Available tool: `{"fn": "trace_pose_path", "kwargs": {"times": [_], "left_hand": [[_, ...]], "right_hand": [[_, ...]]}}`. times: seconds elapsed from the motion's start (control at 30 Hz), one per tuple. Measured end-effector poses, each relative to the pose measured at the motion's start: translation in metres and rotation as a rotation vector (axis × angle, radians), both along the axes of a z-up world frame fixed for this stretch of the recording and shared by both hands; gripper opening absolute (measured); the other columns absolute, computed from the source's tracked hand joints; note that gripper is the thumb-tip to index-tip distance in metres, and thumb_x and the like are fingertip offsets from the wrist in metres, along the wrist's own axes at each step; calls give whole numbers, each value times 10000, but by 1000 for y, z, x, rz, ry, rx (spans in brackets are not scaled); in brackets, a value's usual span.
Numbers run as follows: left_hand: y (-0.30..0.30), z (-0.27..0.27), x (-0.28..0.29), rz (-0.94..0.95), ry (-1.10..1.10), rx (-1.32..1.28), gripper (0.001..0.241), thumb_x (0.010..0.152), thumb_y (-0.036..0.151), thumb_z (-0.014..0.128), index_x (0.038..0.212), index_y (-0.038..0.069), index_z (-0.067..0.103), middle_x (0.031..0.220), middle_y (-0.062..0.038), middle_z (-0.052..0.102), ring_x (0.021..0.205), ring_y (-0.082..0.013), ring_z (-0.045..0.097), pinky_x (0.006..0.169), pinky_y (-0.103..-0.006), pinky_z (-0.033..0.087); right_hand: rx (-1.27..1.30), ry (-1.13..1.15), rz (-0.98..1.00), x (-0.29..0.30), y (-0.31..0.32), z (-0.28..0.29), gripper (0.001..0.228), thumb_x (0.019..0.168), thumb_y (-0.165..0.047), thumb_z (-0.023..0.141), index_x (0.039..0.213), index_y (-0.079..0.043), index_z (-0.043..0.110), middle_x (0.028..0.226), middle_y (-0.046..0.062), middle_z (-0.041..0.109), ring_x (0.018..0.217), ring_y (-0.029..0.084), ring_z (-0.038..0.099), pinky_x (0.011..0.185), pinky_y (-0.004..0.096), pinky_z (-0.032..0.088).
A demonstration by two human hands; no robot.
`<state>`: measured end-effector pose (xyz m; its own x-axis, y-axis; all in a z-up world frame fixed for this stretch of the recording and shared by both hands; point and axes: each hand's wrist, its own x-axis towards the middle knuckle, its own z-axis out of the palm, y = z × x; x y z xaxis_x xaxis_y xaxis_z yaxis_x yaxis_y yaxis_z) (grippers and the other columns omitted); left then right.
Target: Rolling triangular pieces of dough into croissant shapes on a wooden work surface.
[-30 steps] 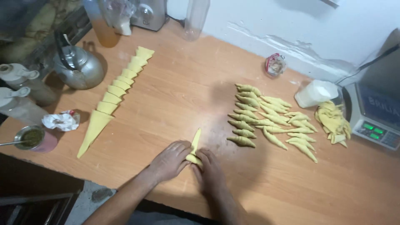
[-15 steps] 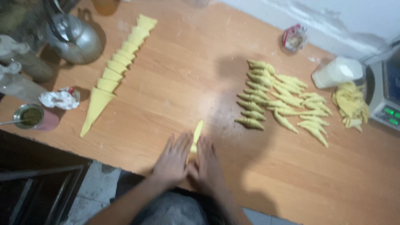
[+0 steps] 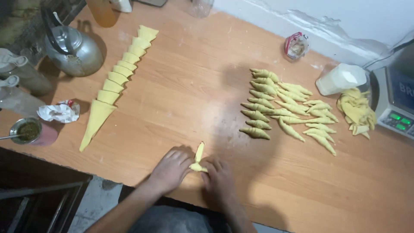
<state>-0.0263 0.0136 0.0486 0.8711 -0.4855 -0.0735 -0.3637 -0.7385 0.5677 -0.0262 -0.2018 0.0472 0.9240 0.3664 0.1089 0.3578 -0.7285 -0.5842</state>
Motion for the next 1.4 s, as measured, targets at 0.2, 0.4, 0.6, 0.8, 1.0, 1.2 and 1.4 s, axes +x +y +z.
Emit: {"fn": "trace_pose_path", "kwargs": {"times": [0.2, 0.4, 0.6, 0.8, 1.0, 1.2, 1.4], "left_hand": [[-34, -20, -50, 104, -198, 167, 820, 854, 337, 578, 1489, -117, 323, 1622, -253, 268, 1528, -359, 195, 1216, -561, 126], [-24, 20, 34, 156, -149, 188, 836, 878, 329, 598, 1543, -36, 246, 1639, -187, 250, 1546, -298, 193, 1246, -556, 100], [-4, -42, 32, 76, -182, -350, 490, 932, 209, 693, 1377, 43, 571, 1416, -158, 556, 1371, -337, 511, 1194, -416, 393], [-3, -12, -19, 60, -151, -20, 489, 891, 251, 651, 1336, 65, 574, 1363, -132, 567, 1344, -313, 500, 1234, -464, 274], [-30, -23, -46, 77, -320, 255, 737, 898, 292, 451, 1511, -85, 293, 1656, -239, 263, 1568, -351, 172, 1264, -492, 119], [-20, 39, 23, 97, -29, 208, 858, 889, 371, 615, 1542, -32, 232, 1645, -189, 224, 1555, -279, 153, 1261, -497, 82], [-4, -6, 15, 119, -59, -168, 430, 940, 277, 657, 1334, 110, 604, 1397, -84, 608, 1395, -284, 497, 1254, -410, 359]], "right_hand": [[-97, -207, 110, -33, 19, -16, 699, 935, -272, 656, 1487, 71, 399, 1569, 302, 382, 1491, 480, 306, 1227, 575, 233], [-176, -97, -16, 21, 30, 11, 791, 956, -357, 631, 1499, 128, 322, 1585, 319, 331, 1494, 467, 286, 1202, 598, 157], [153, -126, 31, 19, 7, -15, 544, 909, -187, 726, 1389, -31, 522, 1409, 215, 549, 1318, 429, 514, 1074, 529, 449], [-39, -136, -25, -15, -3, -31, 368, 902, -170, 712, 1255, -138, 614, 1339, 129, 618, 1240, 392, 560, 1043, 519, 466], [-51, -89, 95, -32, 14, -24, 796, 934, -317, 678, 1538, 69, 330, 1606, 305, 327, 1507, 466, 248, 1216, 559, 202], [-190, -159, 58, 15, 17, 1, 829, 946, -395, 655, 1533, 87, 321, 1615, 286, 318, 1526, 429, 254, 1227, 569, 184], [135, -106, 33, 7, 4, -3, 447, 873, -169, 799, 1273, -89, 615, 1298, 133, 643, 1227, 345, 603, 1030, 460, 511]]}}
